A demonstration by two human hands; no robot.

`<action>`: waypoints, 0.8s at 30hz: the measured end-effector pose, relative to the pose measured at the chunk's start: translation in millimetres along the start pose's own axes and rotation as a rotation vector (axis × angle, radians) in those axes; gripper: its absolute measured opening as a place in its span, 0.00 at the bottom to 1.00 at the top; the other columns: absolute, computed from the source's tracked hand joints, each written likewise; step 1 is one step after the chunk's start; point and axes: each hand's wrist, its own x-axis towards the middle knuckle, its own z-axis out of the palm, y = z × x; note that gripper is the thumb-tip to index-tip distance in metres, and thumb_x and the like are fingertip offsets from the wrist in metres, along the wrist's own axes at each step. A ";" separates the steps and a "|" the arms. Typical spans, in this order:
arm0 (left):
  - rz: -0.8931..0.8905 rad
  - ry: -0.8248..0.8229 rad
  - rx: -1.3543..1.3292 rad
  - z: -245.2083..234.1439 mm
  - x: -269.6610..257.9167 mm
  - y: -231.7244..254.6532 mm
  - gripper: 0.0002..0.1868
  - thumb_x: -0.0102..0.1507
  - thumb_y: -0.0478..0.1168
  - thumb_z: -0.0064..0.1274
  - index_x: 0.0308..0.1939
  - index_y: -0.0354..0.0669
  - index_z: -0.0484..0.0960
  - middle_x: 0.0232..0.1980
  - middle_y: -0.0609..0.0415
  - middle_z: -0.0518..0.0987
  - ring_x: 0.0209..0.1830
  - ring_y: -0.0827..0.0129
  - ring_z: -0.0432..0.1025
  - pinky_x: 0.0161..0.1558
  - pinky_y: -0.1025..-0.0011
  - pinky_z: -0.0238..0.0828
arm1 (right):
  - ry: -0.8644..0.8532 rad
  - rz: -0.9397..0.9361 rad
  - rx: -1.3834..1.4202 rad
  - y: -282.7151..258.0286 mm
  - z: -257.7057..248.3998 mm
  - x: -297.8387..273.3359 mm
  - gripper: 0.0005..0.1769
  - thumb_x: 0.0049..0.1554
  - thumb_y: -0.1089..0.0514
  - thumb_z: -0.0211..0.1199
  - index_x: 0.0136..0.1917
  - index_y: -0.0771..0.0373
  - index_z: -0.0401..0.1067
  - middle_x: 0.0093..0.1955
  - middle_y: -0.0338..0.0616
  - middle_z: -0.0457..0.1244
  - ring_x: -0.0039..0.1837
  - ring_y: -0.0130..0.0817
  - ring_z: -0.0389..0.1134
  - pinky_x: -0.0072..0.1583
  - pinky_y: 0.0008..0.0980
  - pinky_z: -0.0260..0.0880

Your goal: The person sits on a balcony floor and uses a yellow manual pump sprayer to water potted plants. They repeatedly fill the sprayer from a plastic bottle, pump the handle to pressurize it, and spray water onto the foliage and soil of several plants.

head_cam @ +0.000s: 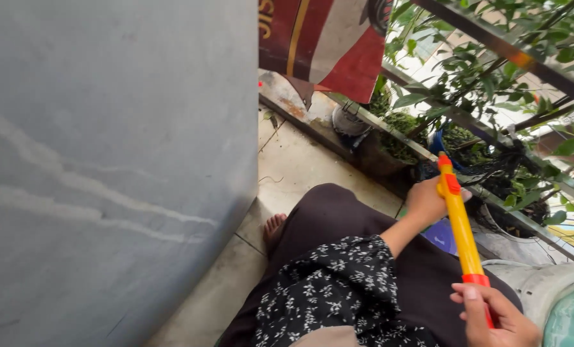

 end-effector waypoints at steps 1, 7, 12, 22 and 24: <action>-0.009 0.001 -0.004 4.6 -3.2 -1.4 0.25 0.53 0.66 0.41 0.27 0.48 0.71 0.28 0.54 0.76 0.30 0.54 0.73 0.28 0.61 0.62 | -0.008 0.002 -0.005 -3.3 -2.3 -2.1 0.12 0.63 0.60 0.57 0.43 0.68 0.77 0.34 0.48 0.66 0.40 0.29 0.67 0.44 0.26 0.67; -0.012 -0.047 -0.064 16.3 -9.9 -0.9 0.23 0.55 0.65 0.42 0.33 0.50 0.74 0.29 0.57 0.75 0.29 0.60 0.72 0.30 0.63 0.63 | -0.012 0.126 -0.151 -3.4 -9.7 -4.3 0.14 0.67 0.57 0.57 0.46 0.66 0.79 0.37 0.48 0.68 0.38 0.30 0.65 0.45 0.27 0.67; -0.027 -0.017 0.021 6.9 -10.6 1.8 0.21 0.56 0.63 0.41 0.32 0.55 0.76 0.29 0.58 0.78 0.31 0.58 0.75 0.34 0.62 0.63 | -0.037 0.061 -0.124 -6.5 -8.2 -7.6 0.14 0.67 0.59 0.57 0.46 0.68 0.78 0.37 0.49 0.68 0.41 0.31 0.67 0.45 0.28 0.68; -0.021 -0.014 -0.029 17.4 -19.8 1.5 0.27 0.53 0.65 0.38 0.32 0.46 0.74 0.33 0.51 0.79 0.35 0.50 0.75 0.38 0.56 0.64 | -0.078 0.052 -0.232 5.4 -14.9 -7.6 0.12 0.71 0.61 0.56 0.51 0.70 0.77 0.43 0.50 0.68 0.45 0.34 0.68 0.46 0.30 0.67; -0.024 -0.013 -0.045 20.5 -19.0 -0.2 0.27 0.53 0.64 0.38 0.31 0.45 0.75 0.32 0.51 0.80 0.36 0.49 0.75 0.40 0.55 0.63 | -0.081 0.059 -0.243 14.4 -14.1 -6.4 0.13 0.73 0.60 0.57 0.52 0.70 0.77 0.42 0.53 0.67 0.41 0.36 0.66 0.45 0.30 0.66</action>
